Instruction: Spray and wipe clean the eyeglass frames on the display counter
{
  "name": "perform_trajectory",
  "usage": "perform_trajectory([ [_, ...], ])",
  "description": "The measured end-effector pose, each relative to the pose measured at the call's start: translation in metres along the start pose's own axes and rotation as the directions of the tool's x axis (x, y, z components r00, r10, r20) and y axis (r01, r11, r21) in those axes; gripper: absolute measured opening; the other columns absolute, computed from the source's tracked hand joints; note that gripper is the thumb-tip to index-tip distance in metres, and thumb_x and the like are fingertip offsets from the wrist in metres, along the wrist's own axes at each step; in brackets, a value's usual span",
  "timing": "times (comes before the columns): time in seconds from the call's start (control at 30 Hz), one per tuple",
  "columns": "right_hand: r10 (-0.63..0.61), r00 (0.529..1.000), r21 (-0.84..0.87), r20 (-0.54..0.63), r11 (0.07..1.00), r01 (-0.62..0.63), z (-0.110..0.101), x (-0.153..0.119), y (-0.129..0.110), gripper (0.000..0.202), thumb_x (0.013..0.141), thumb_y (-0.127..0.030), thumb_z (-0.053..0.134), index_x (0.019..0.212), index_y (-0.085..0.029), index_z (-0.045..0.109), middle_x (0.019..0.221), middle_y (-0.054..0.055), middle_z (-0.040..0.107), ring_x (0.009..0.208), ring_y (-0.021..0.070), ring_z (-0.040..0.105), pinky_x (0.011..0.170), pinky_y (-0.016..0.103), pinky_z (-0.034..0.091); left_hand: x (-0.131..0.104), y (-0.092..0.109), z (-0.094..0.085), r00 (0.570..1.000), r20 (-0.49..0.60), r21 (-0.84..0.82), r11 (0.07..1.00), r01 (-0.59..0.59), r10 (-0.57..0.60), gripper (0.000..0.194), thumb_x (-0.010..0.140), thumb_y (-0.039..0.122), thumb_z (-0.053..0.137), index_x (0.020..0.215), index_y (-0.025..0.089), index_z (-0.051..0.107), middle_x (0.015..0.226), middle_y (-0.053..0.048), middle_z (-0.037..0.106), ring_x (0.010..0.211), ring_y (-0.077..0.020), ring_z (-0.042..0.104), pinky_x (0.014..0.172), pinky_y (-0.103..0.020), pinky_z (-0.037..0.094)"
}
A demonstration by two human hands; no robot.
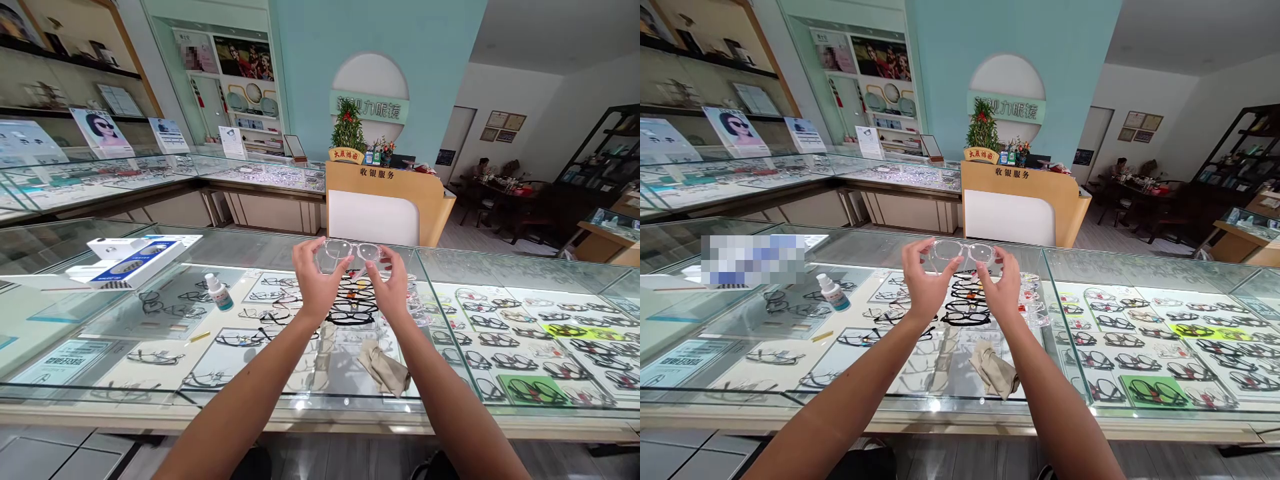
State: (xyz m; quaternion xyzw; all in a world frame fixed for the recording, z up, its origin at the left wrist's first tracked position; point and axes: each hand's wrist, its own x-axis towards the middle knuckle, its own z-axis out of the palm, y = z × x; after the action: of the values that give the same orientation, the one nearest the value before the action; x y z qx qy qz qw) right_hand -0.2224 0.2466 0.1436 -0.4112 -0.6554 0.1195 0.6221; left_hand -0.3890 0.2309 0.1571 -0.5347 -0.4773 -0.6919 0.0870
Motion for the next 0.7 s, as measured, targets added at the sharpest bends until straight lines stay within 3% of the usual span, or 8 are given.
perform_trajectory([
  [0.27,-0.073,0.992,-0.090,-0.106,0.994,0.064,-0.0026,0.0017,-0.0023,0.053,0.095,-0.057,0.070,0.134,-0.022,0.063,0.118,0.011,0.069,0.105,0.0259,0.063,0.091,0.043,0.051,-0.0016,-0.0020,0.0035,0.978,0.120,-0.057,0.983,0.177,-0.169,0.057,0.082,0.051,0.087,0.128,0.026,0.063,0.123,-0.007,0.066,0.109,-0.0233,0.063,0.092,-0.038,0.048],
  [0.7,-0.087,0.996,-0.122,-0.037,0.989,0.082,-0.0015,0.0006,0.0045,0.059,0.101,-0.054,0.063,0.153,-0.026,0.054,0.141,0.014,0.067,0.126,0.0307,0.062,0.101,0.048,0.053,-0.0024,-0.0059,0.0047,0.994,0.079,-0.040,0.996,0.078,-0.074,0.059,0.081,0.042,0.089,0.130,0.026,0.061,0.130,-0.008,0.066,0.118,-0.0256,0.064,0.098,-0.041,0.051],
])
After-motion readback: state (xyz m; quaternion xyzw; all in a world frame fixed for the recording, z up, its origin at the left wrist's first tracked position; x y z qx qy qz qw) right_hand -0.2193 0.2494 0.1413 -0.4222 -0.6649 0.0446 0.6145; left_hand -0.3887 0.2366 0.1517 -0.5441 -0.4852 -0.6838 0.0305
